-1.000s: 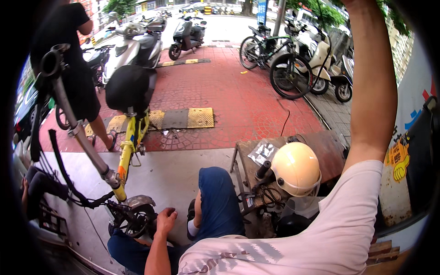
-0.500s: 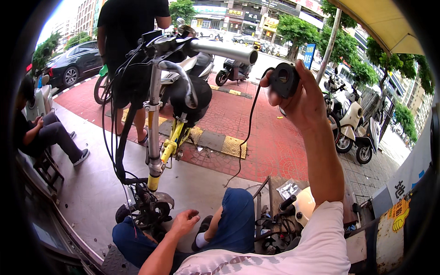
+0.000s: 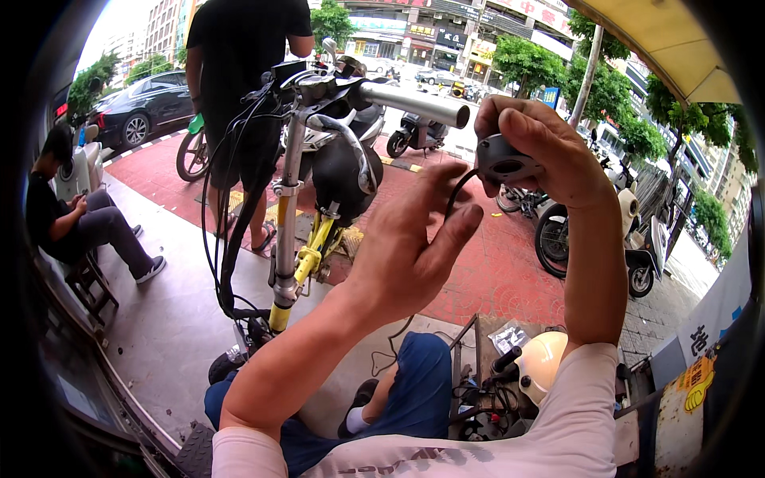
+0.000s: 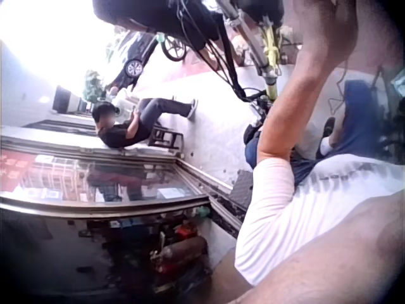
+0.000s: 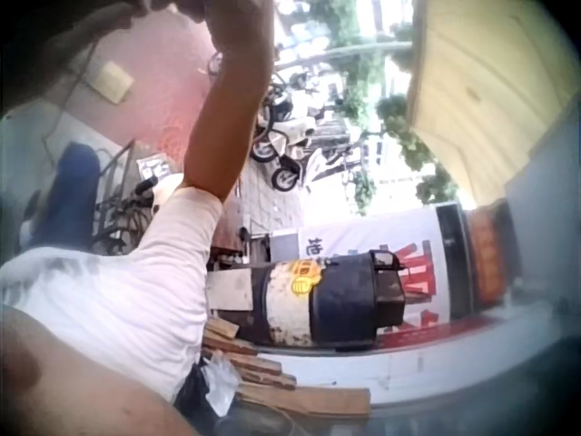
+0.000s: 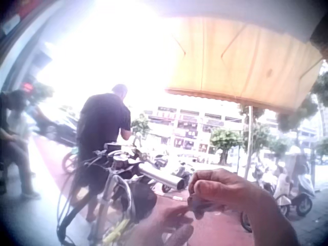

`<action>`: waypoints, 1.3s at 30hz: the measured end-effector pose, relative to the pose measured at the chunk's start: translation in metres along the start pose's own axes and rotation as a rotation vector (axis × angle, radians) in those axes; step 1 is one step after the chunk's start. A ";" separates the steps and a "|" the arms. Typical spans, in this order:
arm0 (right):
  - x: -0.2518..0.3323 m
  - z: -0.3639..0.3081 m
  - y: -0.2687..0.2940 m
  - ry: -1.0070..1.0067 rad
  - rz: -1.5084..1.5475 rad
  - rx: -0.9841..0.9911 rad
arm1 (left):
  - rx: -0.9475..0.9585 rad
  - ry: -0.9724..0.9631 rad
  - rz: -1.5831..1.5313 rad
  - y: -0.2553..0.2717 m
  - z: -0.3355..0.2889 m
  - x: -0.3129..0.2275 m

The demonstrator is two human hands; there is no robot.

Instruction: The person repairs the wiring and components on a bicycle's handlebars using a pair of pliers and a zip tie.

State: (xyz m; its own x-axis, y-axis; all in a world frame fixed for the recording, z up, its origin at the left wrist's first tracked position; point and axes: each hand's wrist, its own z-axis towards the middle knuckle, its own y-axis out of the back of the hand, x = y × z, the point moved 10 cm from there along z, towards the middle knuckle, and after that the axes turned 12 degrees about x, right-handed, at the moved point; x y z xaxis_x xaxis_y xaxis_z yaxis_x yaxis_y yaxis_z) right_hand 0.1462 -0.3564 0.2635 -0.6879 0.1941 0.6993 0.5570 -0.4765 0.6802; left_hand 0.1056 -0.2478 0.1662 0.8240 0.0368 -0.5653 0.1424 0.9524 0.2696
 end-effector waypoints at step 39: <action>-0.045 0.123 0.059 0.296 -0.241 -0.816 | -0.035 0.146 0.828 0.125 -0.071 -0.111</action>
State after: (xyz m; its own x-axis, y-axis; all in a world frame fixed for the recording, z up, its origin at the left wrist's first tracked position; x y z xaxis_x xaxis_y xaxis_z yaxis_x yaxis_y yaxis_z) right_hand 0.2670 -0.2880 0.2990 -0.8977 0.1931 0.3960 -0.0445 -0.9339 0.3546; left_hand -0.0069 -0.1119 0.2073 0.5754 0.7641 -0.2918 -0.4959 0.6096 0.6185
